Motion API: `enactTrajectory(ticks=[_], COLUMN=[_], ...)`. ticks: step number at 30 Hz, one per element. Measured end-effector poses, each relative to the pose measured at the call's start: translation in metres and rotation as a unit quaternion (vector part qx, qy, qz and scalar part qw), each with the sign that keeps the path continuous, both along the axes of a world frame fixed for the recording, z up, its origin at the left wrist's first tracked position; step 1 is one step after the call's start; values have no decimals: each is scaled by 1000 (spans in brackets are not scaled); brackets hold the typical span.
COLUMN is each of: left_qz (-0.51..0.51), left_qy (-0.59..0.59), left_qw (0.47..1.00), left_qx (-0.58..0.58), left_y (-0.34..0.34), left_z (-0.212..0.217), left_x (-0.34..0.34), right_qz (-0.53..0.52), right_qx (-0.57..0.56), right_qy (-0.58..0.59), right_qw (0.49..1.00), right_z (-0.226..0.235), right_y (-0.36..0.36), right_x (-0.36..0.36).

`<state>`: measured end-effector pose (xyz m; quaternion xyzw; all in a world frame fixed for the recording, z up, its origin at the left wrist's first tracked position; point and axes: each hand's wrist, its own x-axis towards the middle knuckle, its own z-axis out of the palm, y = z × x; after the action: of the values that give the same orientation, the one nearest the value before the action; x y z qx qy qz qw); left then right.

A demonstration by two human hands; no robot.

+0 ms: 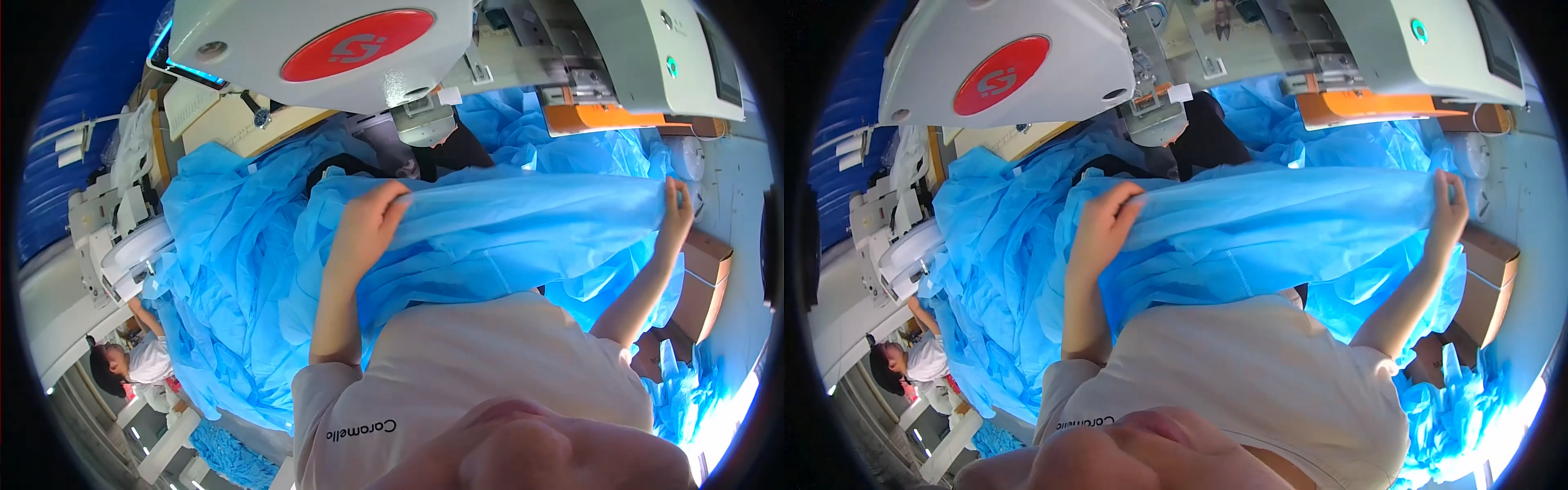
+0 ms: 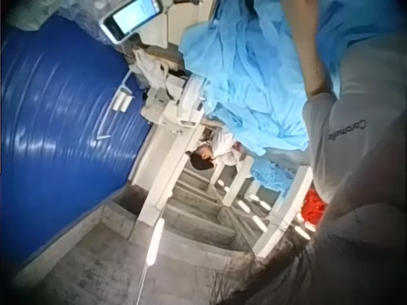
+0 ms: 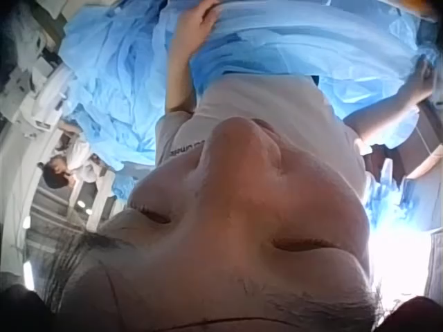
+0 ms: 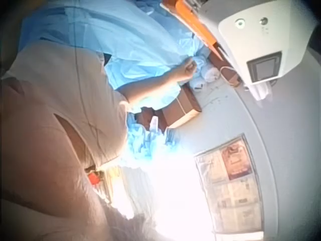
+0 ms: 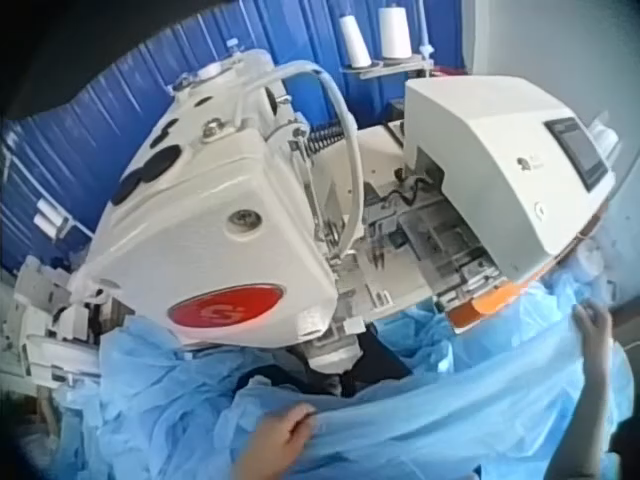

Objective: Arranging and smoothing out large pieces of blue fabric at a factory workstation.

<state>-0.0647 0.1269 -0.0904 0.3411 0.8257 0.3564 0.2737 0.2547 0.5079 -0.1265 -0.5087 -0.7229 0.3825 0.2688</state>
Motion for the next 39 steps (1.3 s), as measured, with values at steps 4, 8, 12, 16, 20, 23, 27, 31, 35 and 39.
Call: enactTrajectory(ticks=[4,8,12,16,20,23,27,31,35,39], left_qz=[-1,22,58,56,101,58,7,157,176,189], left_qy=[168,165,182,271,217,272,458,454,333,296], left_qw=[986,986,981,958,959,945,888,877,926,936], left_qx=[-2,13,34,73,150,171,37,-27,2,20], left_y=[-6,-10,-16,-15,4,25,39,24,-10,-50], left_z=[0,-4,-8,-7,-6,-9,-18,-22,-15,5], left_x=[-3,-2,-6,-12,-15,-17,-22,-30,-33,-34], right_qz=[-20,-27,-19,-13,-10,0,63,307,463,493], right_qx=[-48,51,34,74,137,149,231,293,235,212], right_qy=[200,72,61,51,-3,2,-10,41,122,138], right_qw=[978,996,997,996,990,989,971,905,846,832], right_z=[-9,0,5,1,-5,-3,8,17,11,-3], right_y=[-16,-33,-38,-40,-41,-44,-66,-117,-151,-156], right_x=[-25,-49,-52,-55,-66,-78,-112,-175,-233,-253])
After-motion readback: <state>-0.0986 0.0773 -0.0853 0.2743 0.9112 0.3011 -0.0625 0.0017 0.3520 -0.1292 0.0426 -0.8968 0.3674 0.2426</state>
